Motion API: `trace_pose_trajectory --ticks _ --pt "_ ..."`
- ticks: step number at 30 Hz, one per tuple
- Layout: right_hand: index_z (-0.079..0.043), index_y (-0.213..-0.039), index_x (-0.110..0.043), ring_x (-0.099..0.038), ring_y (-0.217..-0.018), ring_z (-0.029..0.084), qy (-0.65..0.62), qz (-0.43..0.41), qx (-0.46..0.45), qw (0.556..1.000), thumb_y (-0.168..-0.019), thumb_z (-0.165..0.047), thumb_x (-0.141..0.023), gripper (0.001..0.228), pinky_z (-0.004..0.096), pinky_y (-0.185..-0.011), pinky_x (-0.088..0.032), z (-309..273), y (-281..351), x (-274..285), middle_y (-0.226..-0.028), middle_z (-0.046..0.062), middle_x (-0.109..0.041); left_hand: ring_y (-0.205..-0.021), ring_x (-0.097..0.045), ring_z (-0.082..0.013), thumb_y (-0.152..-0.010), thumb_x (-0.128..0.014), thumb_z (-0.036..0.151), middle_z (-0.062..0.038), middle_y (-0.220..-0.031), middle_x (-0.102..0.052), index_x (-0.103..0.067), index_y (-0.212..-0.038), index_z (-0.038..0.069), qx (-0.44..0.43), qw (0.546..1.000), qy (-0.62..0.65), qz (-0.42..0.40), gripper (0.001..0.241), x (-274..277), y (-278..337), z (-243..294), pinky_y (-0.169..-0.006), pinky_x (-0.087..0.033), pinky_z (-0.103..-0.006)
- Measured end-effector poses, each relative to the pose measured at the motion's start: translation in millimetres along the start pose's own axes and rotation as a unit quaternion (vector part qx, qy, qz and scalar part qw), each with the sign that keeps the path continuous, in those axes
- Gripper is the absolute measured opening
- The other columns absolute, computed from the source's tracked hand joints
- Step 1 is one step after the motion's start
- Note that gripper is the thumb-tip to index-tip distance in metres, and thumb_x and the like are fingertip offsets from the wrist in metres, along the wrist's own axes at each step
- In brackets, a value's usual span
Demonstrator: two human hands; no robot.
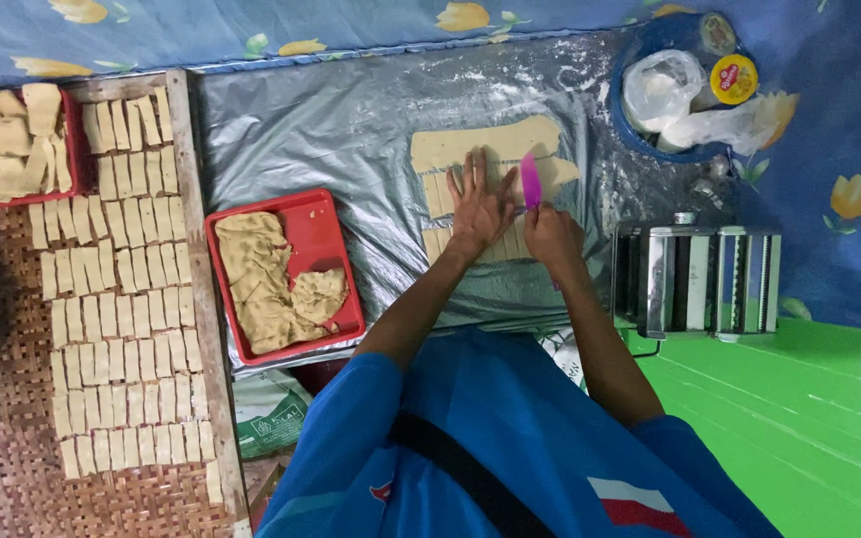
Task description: The recorder is cutting thin strips of dough using a plastic scraper and arranging them on a tray.
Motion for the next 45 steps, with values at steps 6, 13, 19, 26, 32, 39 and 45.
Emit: trace_pose_trajectory --ticks 6,13,19,26,32,39,45 --pt "0.001 -0.092 -0.066 -0.072 -0.076 0.052 -0.026 0.046 0.043 0.998 -0.104 -0.032 -0.042 0.042 0.059 -0.063 -0.055 -13 5 17 -0.076 0.029 -0.070 -0.158 -0.002 -0.0416 -0.097 -0.051 0.047 -0.024 -0.169 -0.010 -0.043 -0.155 0.041 0.016 1.000 0.018 -0.016 0.058 8 0 4 -0.119 -0.007 -0.0725" --pt "0.002 -0.089 -0.062 -0.072 -0.074 0.050 -0.022 0.058 0.056 0.997 -0.104 -0.031 -0.044 0.040 0.059 -0.058 -0.053 -16 -1 18 -0.076 0.031 -0.069 -0.158 -0.001 -0.0426 -0.095 -0.057 0.051 -0.024 -0.170 -0.003 -0.040 -0.156 0.040 0.009 1.000 -0.006 -0.021 0.064 -4 -4 5 -0.120 -0.007 -0.0721" --pt "-0.001 -0.094 -0.064 -0.073 -0.082 0.052 -0.011 0.048 0.033 0.998 -0.101 -0.033 -0.041 0.040 0.063 -0.068 -0.057 -11 -3 8 -0.083 0.030 -0.072 -0.158 0.003 -0.0425 -0.098 -0.057 0.050 -0.024 -0.170 0.001 -0.038 -0.158 0.040 0.012 0.999 -0.006 -0.031 0.063 0 -3 5 -0.121 -0.005 -0.0719" --pt "-0.005 -0.095 -0.062 -0.075 -0.084 0.050 0.053 0.007 -0.002 0.999 -0.098 -0.035 -0.040 0.037 0.062 -0.073 -0.057 -15 -4 -3 -0.083 0.027 -0.073 -0.158 -0.001 -0.0420 -0.097 -0.057 0.050 -0.023 -0.170 -0.004 -0.041 -0.155 0.039 0.009 1.000 0.012 -0.004 0.062 -5 -1 4 -0.121 -0.009 -0.0711" --pt "-0.001 -0.088 -0.069 -0.074 -0.083 0.050 0.007 -0.007 0.007 1.000 -0.100 -0.034 -0.042 0.045 0.062 -0.071 -0.057 -24 10 14 -0.082 0.027 -0.074 -0.158 -0.002 -0.0424 -0.096 -0.058 0.050 -0.024 -0.169 -0.006 -0.041 -0.156 0.039 0.004 1.000 0.004 0.000 0.064 -7 0 2 -0.119 -0.010 -0.0726" --pt "0.004 -0.104 -0.072 -0.072 -0.093 0.054 0.028 -0.091 -0.029 0.995 -0.101 -0.037 -0.035 0.056 0.065 -0.077 -0.055 0 37 5 -0.097 0.034 -0.074 -0.158 -0.002 -0.0436 -0.100 -0.052 0.051 -0.025 -0.169 -0.005 -0.038 -0.157 0.041 0.005 1.000 0.006 0.002 0.060 -11 -1 2 -0.119 -0.010 -0.0731" --pt "0.005 -0.109 -0.074 -0.069 -0.104 0.057 0.030 -0.144 -0.052 0.988 -0.100 -0.042 -0.032 0.063 0.067 -0.086 -0.052 0 55 10 -0.106 0.035 -0.074 -0.158 -0.001 -0.0432 -0.100 -0.051 0.051 -0.025 -0.169 -0.004 -0.039 -0.157 0.039 0.003 1.000 0.005 -0.015 0.060 -6 1 3 -0.119 -0.008 -0.0730"
Point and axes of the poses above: each hand's wrist, its own y-axis away from the middle knuckle, its own x-axis out of the back of the hand, z = x × y, the point moved 7 cm from there along -y, towards the middle knuckle
